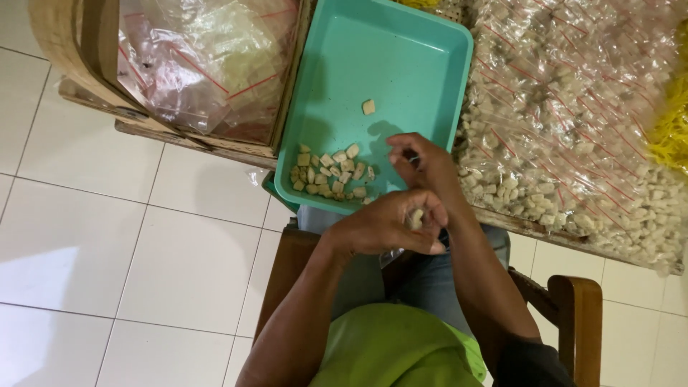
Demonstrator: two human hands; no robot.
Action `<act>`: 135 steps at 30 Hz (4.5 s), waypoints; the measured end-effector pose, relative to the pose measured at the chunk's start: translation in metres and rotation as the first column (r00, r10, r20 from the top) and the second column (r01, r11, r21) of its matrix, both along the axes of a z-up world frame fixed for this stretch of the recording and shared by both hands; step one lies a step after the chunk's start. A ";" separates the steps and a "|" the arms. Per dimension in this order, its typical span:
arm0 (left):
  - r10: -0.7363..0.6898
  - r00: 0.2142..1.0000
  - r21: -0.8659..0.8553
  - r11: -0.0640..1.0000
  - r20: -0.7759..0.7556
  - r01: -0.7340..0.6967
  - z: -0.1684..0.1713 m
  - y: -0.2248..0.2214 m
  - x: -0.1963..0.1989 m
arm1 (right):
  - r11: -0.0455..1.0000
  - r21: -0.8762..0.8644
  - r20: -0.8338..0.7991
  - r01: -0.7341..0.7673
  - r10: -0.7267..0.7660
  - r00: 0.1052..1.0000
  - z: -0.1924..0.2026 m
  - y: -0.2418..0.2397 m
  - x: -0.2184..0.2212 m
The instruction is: The person is portioning small cubed food items from a tray into small clear plastic bags.
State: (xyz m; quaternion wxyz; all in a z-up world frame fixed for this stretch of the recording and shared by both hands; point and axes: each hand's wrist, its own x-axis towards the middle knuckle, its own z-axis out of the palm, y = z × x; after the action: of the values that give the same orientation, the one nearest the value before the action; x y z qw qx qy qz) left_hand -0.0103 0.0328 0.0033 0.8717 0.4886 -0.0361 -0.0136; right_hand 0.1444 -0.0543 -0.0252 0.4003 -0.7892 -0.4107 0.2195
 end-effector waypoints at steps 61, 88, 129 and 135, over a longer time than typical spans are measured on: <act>0.251 0.964 0.084 0.966 -0.090 -0.244 0.000 0.004 0.004 | 0.940 0.202 0.337 -0.274 0.196 0.921 0.111 -0.055 -0.029; 0.251 0.967 0.061 0.967 -0.052 -0.248 0.004 0.001 0.002 | 0.915 0.369 0.162 -0.162 0.108 0.981 0.097 -0.046 -0.029; 0.155 0.988 -0.134 0.980 0.022 -0.150 -0.014 -0.011 0.011 | 0.905 -0.170 0.640 -0.390 0.402 0.655 -0.092 0.082 -0.028; 0.174 0.985 -0.069 0.982 -0.020 -0.175 -0.001 0.003 0.003 | 0.933 -0.262 0.154 -0.245 0.292 0.944 -0.052 0.081 -0.012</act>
State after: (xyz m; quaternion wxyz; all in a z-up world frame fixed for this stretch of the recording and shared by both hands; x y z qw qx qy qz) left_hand -0.0074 0.0362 0.0026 0.8865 0.4586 0.0123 0.0607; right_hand 0.1325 0.0262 -0.0776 0.2270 -0.7852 -0.5220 0.2436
